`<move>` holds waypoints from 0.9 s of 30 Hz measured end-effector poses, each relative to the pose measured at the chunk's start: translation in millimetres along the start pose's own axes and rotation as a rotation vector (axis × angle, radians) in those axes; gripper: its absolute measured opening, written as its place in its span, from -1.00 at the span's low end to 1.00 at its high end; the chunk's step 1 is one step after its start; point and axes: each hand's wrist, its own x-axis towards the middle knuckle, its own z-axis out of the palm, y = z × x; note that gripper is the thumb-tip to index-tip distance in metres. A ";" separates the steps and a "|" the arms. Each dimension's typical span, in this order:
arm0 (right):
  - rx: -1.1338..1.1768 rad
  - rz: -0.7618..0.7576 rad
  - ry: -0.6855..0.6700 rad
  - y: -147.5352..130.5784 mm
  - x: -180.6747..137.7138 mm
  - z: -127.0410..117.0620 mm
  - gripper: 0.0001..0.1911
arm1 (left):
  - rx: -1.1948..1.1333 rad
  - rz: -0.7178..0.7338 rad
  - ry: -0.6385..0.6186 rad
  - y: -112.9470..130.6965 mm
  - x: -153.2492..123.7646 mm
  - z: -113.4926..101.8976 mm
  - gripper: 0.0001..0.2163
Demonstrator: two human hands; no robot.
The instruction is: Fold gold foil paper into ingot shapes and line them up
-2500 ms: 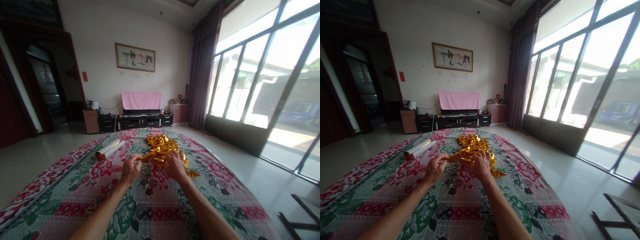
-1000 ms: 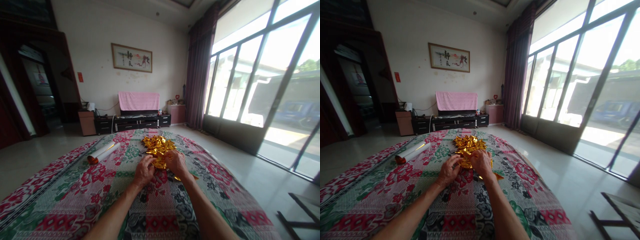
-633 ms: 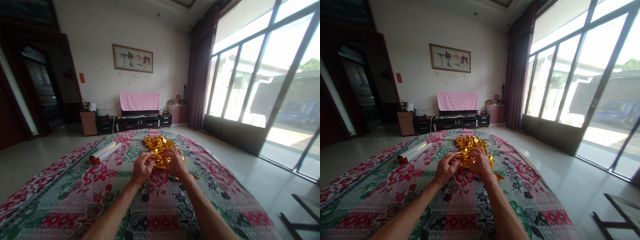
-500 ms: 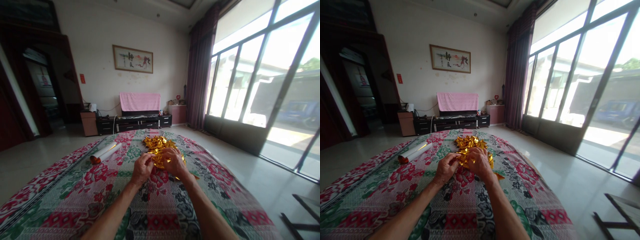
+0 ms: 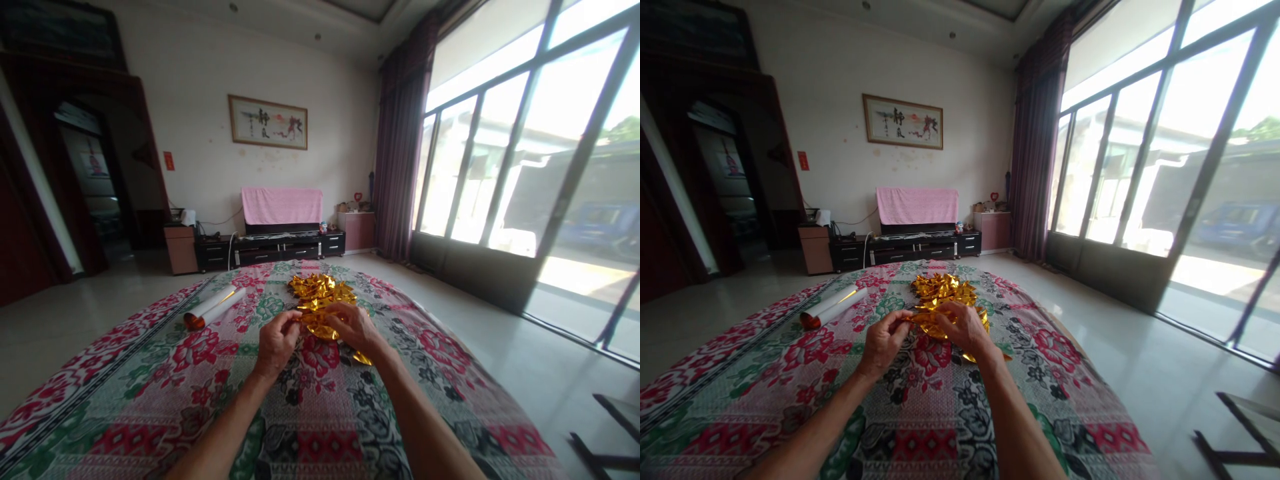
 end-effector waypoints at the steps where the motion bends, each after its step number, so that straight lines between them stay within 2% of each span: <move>1: -0.003 -0.006 -0.002 0.0 0.8 2.9 -0.77 | -0.011 -0.011 0.006 -0.3 0.4 -0.6 -0.80; 5: -0.002 -0.016 -0.006 3.4 4.1 15.2 -0.76 | -0.036 -0.039 -0.020 2.9 1.6 -3.8 -0.79; 9: -0.027 -0.088 0.018 3.1 6.1 24.5 -0.76 | -0.093 -0.050 -0.125 9.5 3.0 -11.5 -0.71; 12: -0.041 -0.146 0.040 -4.1 5.8 32.3 -0.75 | -0.037 -0.071 -0.197 9.3 5.0 -19.9 -0.67; 16: -0.044 -0.187 0.050 -17.3 7.1 49.3 -0.75 | 0.109 -0.064 -0.229 -2.5 8.6 -33.6 -0.69; 19: -0.042 -0.229 0.019 -28.0 13.3 64.9 -0.76 | 0.126 -0.117 -0.241 -14.5 11.6 -46.7 -0.66; 24: 0.004 -0.293 0.012 -41.0 27.5 96.1 -0.75 | -0.014 -0.265 -0.224 -33.5 13.0 -65.0 -0.65; 27: 0.044 -0.210 0.073 -38.9 31.8 119.7 -0.76 | -0.078 -0.299 -0.161 -47.1 10.4 -70.2 -0.69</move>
